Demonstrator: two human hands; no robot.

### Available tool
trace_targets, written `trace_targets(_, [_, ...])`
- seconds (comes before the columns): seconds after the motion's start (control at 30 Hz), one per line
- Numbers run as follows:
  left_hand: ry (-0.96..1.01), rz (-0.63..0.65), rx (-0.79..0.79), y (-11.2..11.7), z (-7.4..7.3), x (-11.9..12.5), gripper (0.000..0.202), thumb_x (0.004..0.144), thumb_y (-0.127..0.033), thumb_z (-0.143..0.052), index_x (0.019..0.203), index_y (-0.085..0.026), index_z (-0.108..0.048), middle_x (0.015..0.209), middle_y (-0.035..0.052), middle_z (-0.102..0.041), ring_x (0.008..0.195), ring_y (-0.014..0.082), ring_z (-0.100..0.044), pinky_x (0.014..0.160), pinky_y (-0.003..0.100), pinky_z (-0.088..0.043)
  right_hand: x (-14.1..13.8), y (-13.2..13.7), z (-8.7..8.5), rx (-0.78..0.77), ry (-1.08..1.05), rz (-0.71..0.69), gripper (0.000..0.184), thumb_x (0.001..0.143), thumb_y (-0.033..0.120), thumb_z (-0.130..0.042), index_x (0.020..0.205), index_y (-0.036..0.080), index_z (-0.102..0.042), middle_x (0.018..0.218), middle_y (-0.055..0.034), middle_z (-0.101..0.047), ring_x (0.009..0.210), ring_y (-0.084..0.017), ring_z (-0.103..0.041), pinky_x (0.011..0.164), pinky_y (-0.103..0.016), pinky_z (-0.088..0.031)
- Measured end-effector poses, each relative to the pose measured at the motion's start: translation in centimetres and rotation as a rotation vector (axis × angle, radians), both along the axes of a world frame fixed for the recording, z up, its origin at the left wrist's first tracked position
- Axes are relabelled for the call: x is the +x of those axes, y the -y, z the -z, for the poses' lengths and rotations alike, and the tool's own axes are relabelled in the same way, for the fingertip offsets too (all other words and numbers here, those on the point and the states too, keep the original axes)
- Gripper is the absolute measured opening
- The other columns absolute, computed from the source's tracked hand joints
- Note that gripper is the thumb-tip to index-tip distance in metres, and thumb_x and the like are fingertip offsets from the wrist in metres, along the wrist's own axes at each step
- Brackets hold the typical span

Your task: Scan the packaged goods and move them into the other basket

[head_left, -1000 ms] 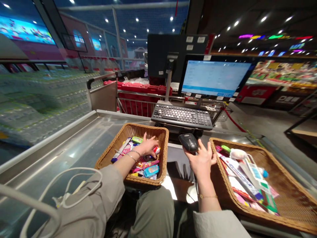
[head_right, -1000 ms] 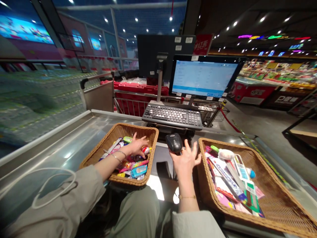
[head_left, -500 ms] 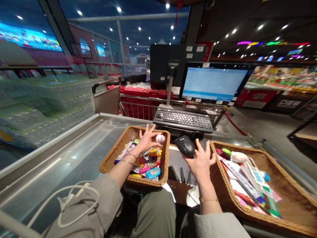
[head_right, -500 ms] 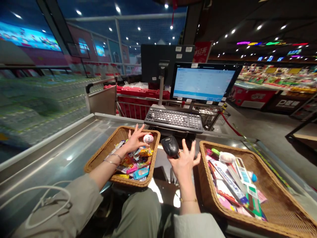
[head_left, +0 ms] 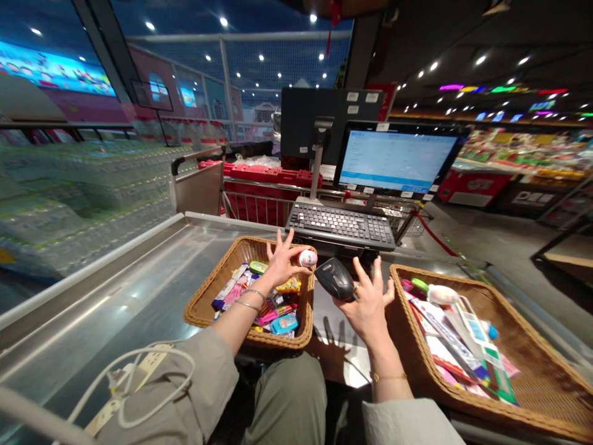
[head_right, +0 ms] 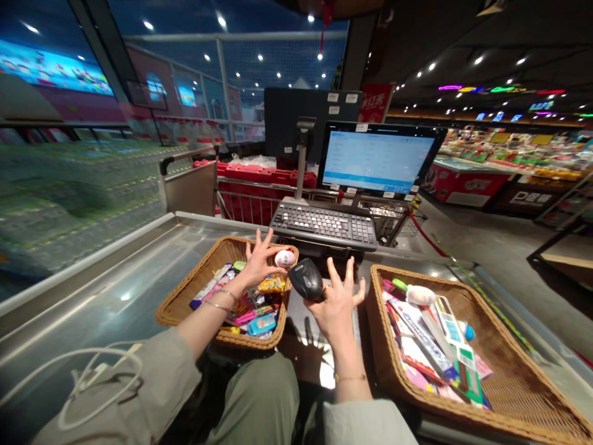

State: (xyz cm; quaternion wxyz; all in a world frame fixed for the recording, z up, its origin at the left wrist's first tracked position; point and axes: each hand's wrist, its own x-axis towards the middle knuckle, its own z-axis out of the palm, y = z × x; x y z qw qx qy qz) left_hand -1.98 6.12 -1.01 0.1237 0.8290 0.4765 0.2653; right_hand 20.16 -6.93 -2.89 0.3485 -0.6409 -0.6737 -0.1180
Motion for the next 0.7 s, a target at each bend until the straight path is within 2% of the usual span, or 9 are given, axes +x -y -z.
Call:
trace_targets(0.23, [-0.003,0.008,0.006,-0.29,0.33,0.11,0.068,0.072,-0.055,-0.08,0.135,-0.041,-0.06,0.169,0.0006,-0.003,0.151,0.0392,0.016,0.113,0.075,0.005,0.01,-0.05,0.13,0.029,0.018,-0.019,0.014,0.072,0.037,-0.068,0.077,0.024,-0.072,0.149,-0.0053,-0.051,0.151,-0.041,-0.014,0.108,-0.074,-0.011])
trace_targets(0.7, [-0.024,0.024,0.009,-0.37,0.05,0.48,0.067,0.073,-0.054,-0.08,0.135,-0.041,-0.06,0.168,0.0004,-0.003,0.151,0.0387,0.017,0.113,0.075,0.006,0.29,0.03,0.14,0.039,0.004,-0.058,0.014,0.071,0.036,-0.068,0.079,0.025,-0.073,0.143,-0.0059,-0.058,0.15,-0.04,-0.018,0.109,-0.073,-0.007])
